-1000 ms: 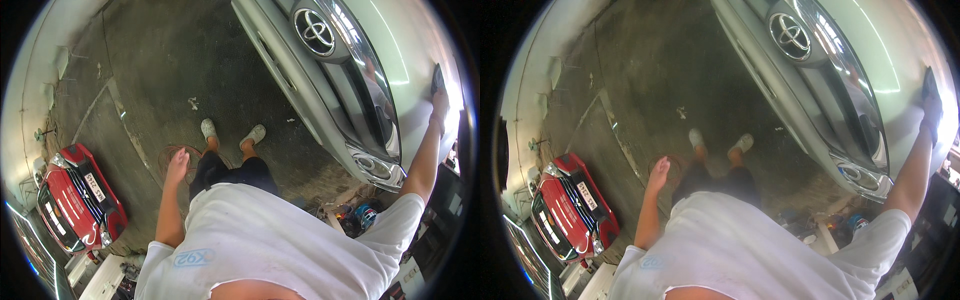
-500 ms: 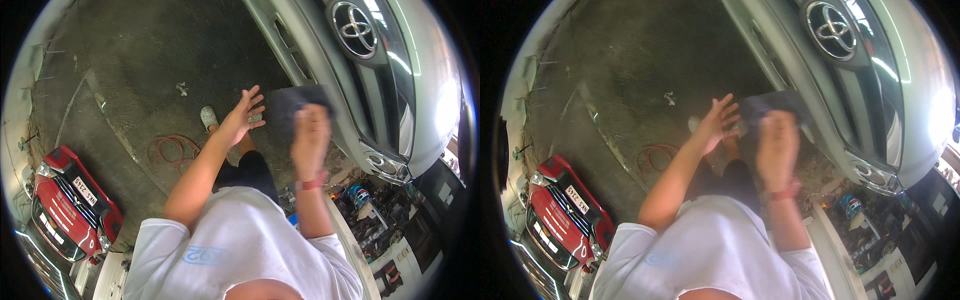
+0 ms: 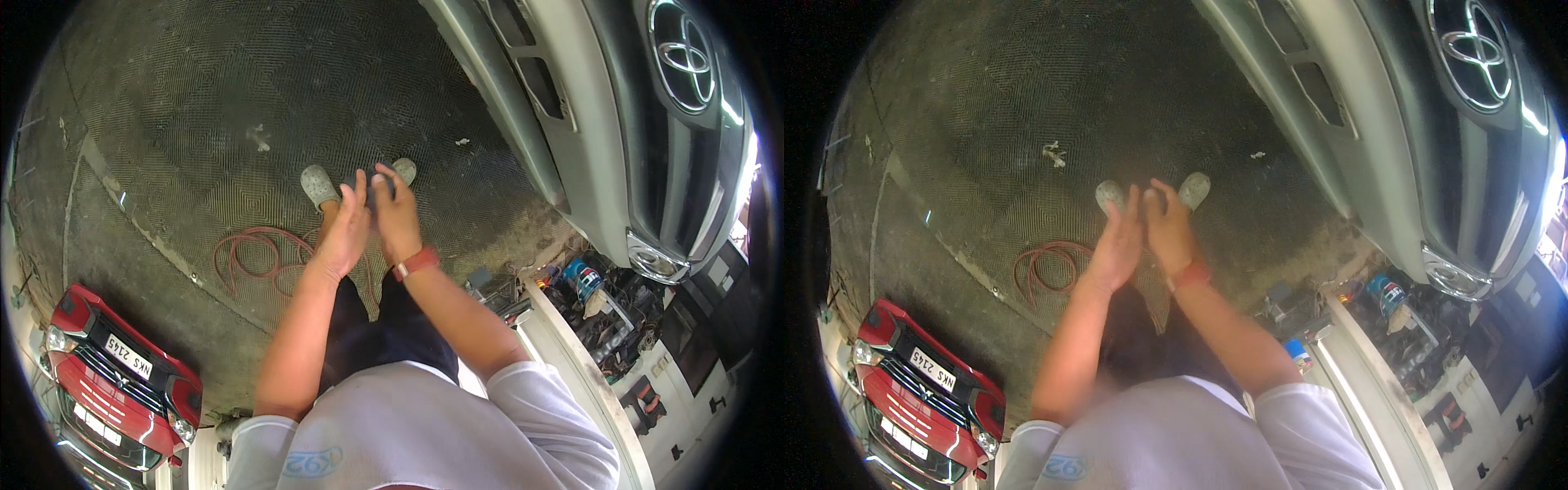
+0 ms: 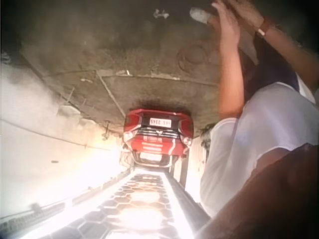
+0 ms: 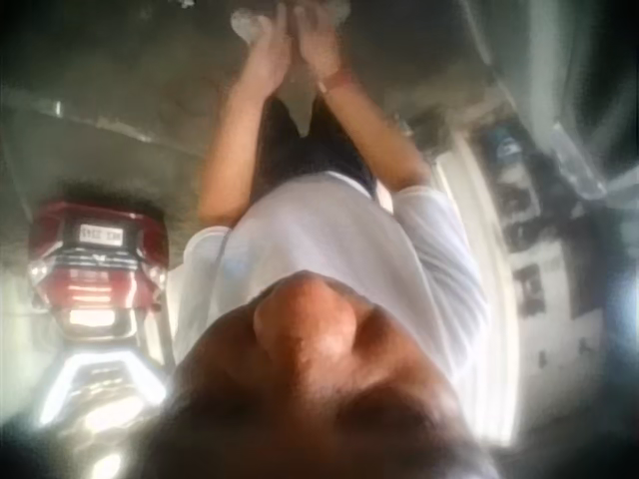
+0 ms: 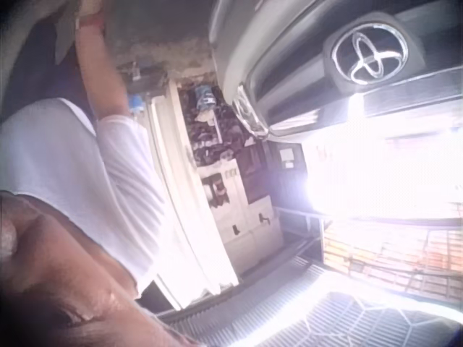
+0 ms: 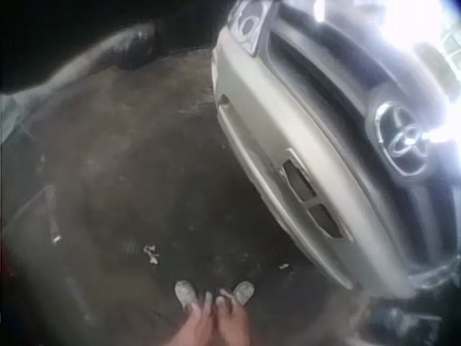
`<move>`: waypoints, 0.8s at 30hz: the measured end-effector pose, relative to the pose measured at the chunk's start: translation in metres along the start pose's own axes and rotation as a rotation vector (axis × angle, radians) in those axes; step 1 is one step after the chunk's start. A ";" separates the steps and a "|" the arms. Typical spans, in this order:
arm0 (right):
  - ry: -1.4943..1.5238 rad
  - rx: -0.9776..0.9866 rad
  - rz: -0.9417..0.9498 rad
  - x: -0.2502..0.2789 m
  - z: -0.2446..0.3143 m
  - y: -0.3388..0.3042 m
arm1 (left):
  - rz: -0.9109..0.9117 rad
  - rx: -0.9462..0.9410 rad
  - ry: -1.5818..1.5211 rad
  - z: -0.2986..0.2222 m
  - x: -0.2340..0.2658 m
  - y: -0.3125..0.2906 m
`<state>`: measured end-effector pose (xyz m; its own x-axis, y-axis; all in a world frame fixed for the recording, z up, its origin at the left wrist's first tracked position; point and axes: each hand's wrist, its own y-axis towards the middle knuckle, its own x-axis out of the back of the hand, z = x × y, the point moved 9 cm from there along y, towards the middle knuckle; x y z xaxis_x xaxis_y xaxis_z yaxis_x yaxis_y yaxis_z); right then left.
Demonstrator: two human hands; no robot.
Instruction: The person wipes a detached car bumper with a cloth, then uses a spray gun to apply paint to the bumper's surface. The person moves around the bumper to cover different areas, including the lower edge and side sections.
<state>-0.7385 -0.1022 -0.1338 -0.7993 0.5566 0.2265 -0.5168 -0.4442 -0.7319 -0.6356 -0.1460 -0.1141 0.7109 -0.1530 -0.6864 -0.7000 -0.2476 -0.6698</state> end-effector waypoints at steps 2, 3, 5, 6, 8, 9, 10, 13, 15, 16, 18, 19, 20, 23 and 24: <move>-0.192 0.299 -0.285 0.024 0.021 0.039 | 0.085 -0.012 -0.015 -0.008 -0.007 0.002; -0.162 0.341 -0.306 0.027 0.047 0.056 | 0.044 -0.068 -0.050 -0.026 -0.014 0.000; -0.177 0.459 -0.266 0.032 0.103 0.107 | 0.106 -0.083 -0.022 -0.027 -0.008 -0.004; -0.355 0.701 -0.376 0.034 0.149 0.122 | 0.134 -0.089 -0.012 -0.024 -0.004 -0.008; -0.583 0.947 -0.462 0.031 0.217 0.152 | 0.024 -0.056 0.036 -0.001 0.029 -0.015; -0.754 0.796 -0.382 0.025 0.241 0.175 | -0.033 -0.039 0.056 0.015 0.049 -0.021; -0.942 0.729 -0.287 0.018 0.274 0.191 | -0.106 -0.016 0.037 0.033 0.071 -0.029; -1.415 0.793 -0.533 0.023 0.293 0.260 | -0.306 0.055 0.004 0.083 0.137 -0.059; -1.294 0.968 -0.702 0.057 0.266 0.299 | -0.432 0.112 -0.013 0.112 0.171 -0.083; -1.238 1.057 -0.775 0.073 0.253 0.302 | -0.475 0.134 -0.004 0.125 0.182 -0.095; -1.184 0.890 -0.656 0.085 0.228 0.288 | -0.571 0.153 -0.025 0.156 0.201 -0.116; -1.136 0.854 -0.630 0.098 0.210 0.276 | -0.601 0.168 -0.006 0.168 0.205 -0.123; -1.082 0.808 -0.616 0.116 0.189 0.263 | -0.626 0.188 0.026 0.175 0.211 -0.130; -1.086 0.693 -0.692 0.186 0.109 0.210 | -0.673 0.252 0.194 0.188 0.216 -0.141; -1.060 0.589 -0.643 0.215 0.078 0.194 | -0.679 0.278 0.261 0.191 0.214 -0.145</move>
<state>-1.0342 -0.1234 -0.1772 -0.0836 0.0962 0.9919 -0.7219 -0.6919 0.0063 -0.3944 0.0402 -0.2179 0.9586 -0.2826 -0.0351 -0.0727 -0.1238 -0.9896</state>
